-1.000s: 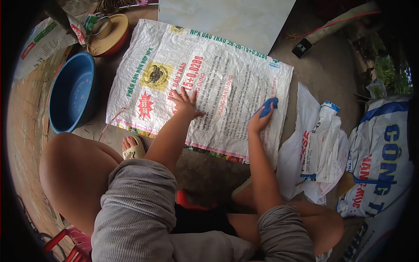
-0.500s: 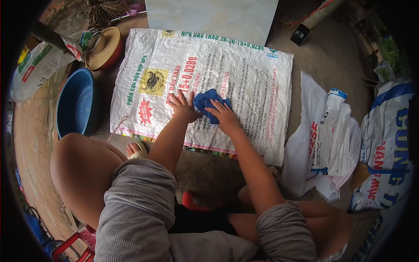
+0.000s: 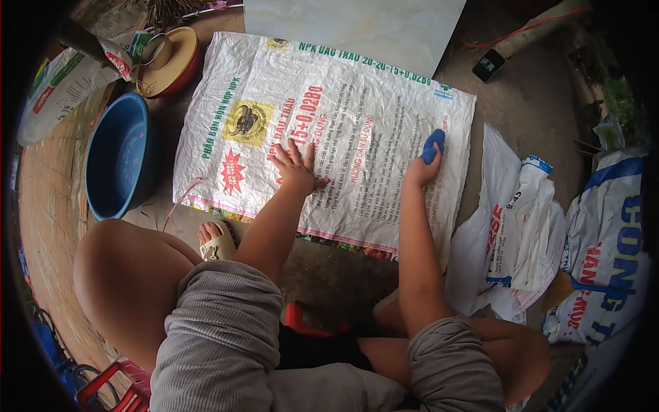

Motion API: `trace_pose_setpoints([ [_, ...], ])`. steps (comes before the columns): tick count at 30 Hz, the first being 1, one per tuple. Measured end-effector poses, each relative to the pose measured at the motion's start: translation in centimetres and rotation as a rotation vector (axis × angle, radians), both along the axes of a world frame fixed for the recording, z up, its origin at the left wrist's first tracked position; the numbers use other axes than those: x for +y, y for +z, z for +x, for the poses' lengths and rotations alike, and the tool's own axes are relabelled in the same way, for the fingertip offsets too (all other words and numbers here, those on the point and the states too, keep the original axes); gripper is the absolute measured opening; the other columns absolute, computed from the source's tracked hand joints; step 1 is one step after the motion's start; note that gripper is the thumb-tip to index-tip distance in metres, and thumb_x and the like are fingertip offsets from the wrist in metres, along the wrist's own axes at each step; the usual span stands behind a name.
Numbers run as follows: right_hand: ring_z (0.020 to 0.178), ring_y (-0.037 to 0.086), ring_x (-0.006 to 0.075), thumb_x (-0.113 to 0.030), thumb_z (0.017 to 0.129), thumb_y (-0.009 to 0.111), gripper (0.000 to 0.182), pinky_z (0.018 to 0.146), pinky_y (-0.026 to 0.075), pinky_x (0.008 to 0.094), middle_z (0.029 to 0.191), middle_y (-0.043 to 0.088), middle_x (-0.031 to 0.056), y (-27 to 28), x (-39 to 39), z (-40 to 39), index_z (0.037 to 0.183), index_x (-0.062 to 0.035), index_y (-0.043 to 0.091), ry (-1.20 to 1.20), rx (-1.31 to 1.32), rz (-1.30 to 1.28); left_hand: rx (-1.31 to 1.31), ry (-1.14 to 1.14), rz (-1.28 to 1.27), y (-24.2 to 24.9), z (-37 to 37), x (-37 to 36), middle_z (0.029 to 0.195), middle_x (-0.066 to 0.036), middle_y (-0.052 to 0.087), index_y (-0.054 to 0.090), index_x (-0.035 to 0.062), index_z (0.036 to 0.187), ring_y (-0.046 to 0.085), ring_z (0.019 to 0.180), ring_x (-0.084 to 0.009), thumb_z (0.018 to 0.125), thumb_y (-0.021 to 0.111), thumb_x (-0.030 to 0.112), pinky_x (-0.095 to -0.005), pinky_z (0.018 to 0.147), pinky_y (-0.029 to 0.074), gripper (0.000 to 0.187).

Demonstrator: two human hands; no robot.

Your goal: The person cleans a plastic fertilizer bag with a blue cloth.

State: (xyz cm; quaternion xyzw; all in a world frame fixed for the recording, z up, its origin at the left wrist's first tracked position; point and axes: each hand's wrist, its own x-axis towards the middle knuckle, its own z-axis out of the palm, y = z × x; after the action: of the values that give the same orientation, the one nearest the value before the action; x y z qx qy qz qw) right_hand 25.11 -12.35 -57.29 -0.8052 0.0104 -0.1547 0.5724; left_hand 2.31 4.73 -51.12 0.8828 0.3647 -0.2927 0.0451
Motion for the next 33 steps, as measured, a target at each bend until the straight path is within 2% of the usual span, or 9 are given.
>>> trace_pose_setpoints([
  [4,0.136,0.036,0.0388,0.011,0.069,0.056,0.064,0.114,0.028,0.0455,0.148,0.038,0.0182,5.1,6.9,-10.1,0.125,-0.0190,0.060,0.638,-0.158,-0.284,0.031,0.007,0.012,0.0,0.3,0.0,0.156,-0.031,-0.011,-0.008,0.0199,0.155,-0.005,0.139,-0.0600,0.077,0.045,0.082,-0.0748,0.104,0.005,0.113],
  [6,0.138,0.035,0.0356,0.006,0.070,0.065,0.067,0.114,0.028,0.0447,0.150,0.038,0.0132,4.6,8.1,-13.2,0.128,-0.0248,0.058,1.285,-0.211,-0.651,0.118,-0.027,0.104,-2.7,0.1,0.2,0.155,-0.032,-0.011,-0.002,0.0180,0.155,-0.004,0.139,-0.0600,0.078,0.047,0.079,-0.0749,0.104,0.006,0.109],
  [9,0.141,0.034,0.0301,0.005,0.069,0.068,0.071,0.115,0.029,0.0436,0.151,0.037,0.0077,3.6,7.8,-15.6,0.131,-0.0294,0.057,1.254,-0.255,-0.627,0.230,-0.115,0.311,-5.2,-0.3,0.5,0.155,-0.033,-0.009,0.018,0.0118,0.154,-0.002,0.139,-0.0607,0.082,0.052,0.068,-0.0761,0.103,0.010,0.098],
  [13,0.141,0.033,0.0238,0.011,0.071,0.063,0.073,0.115,0.029,0.0437,0.152,0.037,0.0023,3.0,5.7,-10.9,0.129,-0.0321,0.059,1.389,-0.391,-0.768,0.109,-0.073,0.120,-2.6,-0.3,0.3,0.155,-0.034,-0.009,0.012,0.0135,0.156,-0.003,0.138,-0.0619,0.081,0.051,0.072,-0.0767,0.102,0.008,0.103],
  [17,0.142,0.031,0.0225,0.010,0.070,0.065,0.077,0.116,0.027,0.0436,0.152,0.037,0.0009,4.5,2.2,-4.6,0.132,-0.0343,0.056,1.159,-0.305,-0.926,-0.064,-0.018,0.035,-1.0,-0.3,0.1,0.155,-0.033,-0.009,0.001,0.0175,0.156,-0.005,0.138,-0.0626,0.077,0.049,0.079,-0.0767,0.102,0.005,0.111],
  [22,0.142,0.029,0.0322,0.001,0.074,0.063,0.076,0.112,0.028,0.0498,0.152,0.036,0.0084,2.3,-3.0,2.0,0.139,-0.0359,0.048,0.608,-0.051,-1.023,-0.007,0.003,0.007,-0.5,0.1,0.2,0.155,-0.032,-0.011,-0.005,0.0198,0.155,-0.006,0.138,-0.0613,0.077,0.047,0.081,-0.0747,0.104,0.005,0.112],
  [27,0.141,0.029,0.0402,0.000,0.075,0.062,0.072,0.111,0.027,0.0532,0.150,0.037,0.0143,1.5,-0.8,0.8,0.138,-0.0336,0.050,0.418,0.048,-0.837,0.014,0.000,0.004,-0.2,0.2,0.2,0.155,-0.032,-0.011,-0.007,0.0205,0.155,-0.005,0.139,-0.0605,0.077,0.045,0.082,-0.0742,0.104,0.005,0.112],
  [30,0.139,0.031,0.0409,0.001,0.072,0.066,0.068,0.113,0.026,0.0527,0.148,0.039,0.0169,3.6,3.8,-5.4,0.132,-0.0292,0.056,0.654,-0.238,-0.714,0.003,0.001,0.016,-0.4,0.1,0.1,0.156,-0.032,-0.010,-0.004,0.0194,0.155,-0.005,0.139,-0.0602,0.077,0.046,0.082,-0.0747,0.104,0.005,0.112],
  [33,0.139,0.033,0.0372,0.005,0.071,0.064,0.064,0.114,0.025,0.0518,0.147,0.041,0.0141,4.6,8.1,-11.8,0.126,-0.0280,0.062,1.167,-0.366,-0.668,0.102,-0.044,0.085,-1.8,0.0,0.3,0.156,-0.032,-0.008,0.007,0.0162,0.156,-0.005,0.139,-0.0601,0.076,0.048,0.081,-0.0755,0.104,0.007,0.110],
])
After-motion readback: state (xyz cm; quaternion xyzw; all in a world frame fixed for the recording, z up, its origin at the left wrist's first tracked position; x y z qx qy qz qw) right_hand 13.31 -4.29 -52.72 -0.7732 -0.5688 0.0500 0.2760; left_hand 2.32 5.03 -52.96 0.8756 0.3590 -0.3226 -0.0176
